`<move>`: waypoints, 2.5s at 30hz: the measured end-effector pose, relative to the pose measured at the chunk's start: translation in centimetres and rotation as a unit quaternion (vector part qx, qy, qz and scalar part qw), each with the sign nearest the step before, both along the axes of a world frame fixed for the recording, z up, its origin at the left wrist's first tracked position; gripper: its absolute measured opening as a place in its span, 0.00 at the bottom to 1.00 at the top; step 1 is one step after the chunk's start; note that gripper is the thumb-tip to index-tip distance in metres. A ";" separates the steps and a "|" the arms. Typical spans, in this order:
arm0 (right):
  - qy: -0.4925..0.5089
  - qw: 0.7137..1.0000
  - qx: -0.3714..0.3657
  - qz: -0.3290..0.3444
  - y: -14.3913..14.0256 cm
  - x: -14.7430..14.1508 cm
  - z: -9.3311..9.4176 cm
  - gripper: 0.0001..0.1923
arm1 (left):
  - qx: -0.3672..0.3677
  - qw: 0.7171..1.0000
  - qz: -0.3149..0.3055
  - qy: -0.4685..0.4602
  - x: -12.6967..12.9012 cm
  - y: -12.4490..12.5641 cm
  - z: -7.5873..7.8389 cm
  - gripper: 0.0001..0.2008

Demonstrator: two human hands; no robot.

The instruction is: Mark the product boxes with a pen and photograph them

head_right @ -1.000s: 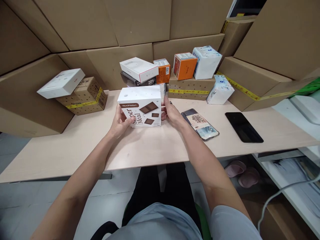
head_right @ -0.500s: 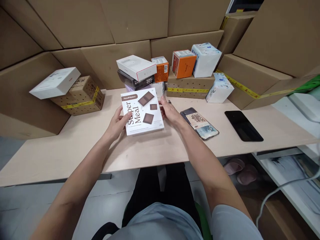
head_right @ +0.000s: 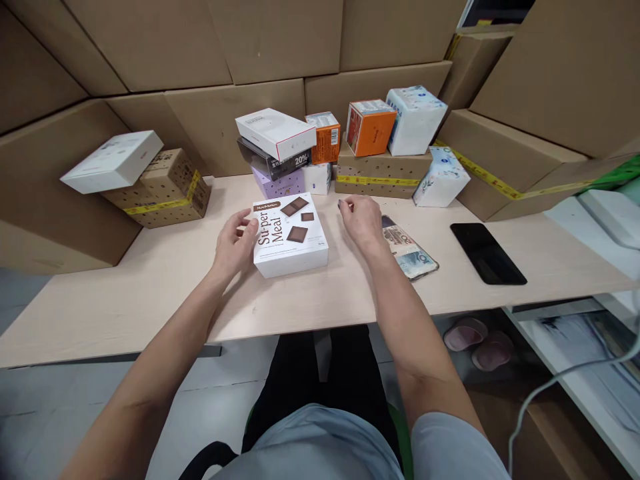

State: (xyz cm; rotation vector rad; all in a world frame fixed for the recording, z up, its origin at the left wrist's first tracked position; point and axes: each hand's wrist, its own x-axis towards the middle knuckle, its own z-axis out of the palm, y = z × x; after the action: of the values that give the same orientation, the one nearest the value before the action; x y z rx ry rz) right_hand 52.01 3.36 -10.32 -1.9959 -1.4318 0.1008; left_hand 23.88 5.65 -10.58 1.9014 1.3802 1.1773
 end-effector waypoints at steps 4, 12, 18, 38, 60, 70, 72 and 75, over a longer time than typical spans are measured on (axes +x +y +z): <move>-0.083 0.983 -0.160 -0.026 0.0 0.4 -0.1 0.17 | 0.306 0.950 -0.046 0.031 0.7 -2.1 0.7 0.10; -0.078 0.976 -0.202 -0.035 0.4 -0.2 -0.4 0.11 | 0.493 0.823 -0.145 0.243 3.1 -5.0 0.1 0.13; 0.368 0.923 0.110 0.041 0.2 -0.1 1.1 0.10 | 0.501 0.803 -0.116 0.300 3.7 -4.8 -0.9 0.10; 0.149 0.969 0.130 0.150 -1.8 -7.0 2.0 0.08 | 0.471 0.813 -0.116 0.323 3.8 -5.0 -0.8 0.09; 0.281 0.935 0.160 0.144 -1.2 -6.4 1.5 0.08 | 0.484 0.806 -0.108 0.322 3.7 -4.9 -0.8 0.09; 0.064 0.993 -0.087 0.056 -0.5 -0.5 0.8 0.09 | 0.468 0.818 -0.125 0.310 3.6 -4.8 -1.0 0.12; -0.022 0.987 -0.148 0.067 -0.5 -0.5 0.6 0.11 | 0.479 0.813 -0.118 0.310 3.6 -4.8 -1.0 0.12; -0.078 0.970 -0.223 0.062 -0.6 -1.1 0.3 0.13 | 0.475 0.816 -0.122 0.307 3.6 -4.7 -1.1 0.12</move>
State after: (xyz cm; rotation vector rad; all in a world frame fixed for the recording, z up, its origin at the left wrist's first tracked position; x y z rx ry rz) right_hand 50.88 2.81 -9.99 -2.3095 -1.7560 0.3578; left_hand 27.46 0.97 -11.70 3.2785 0.7444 1.2905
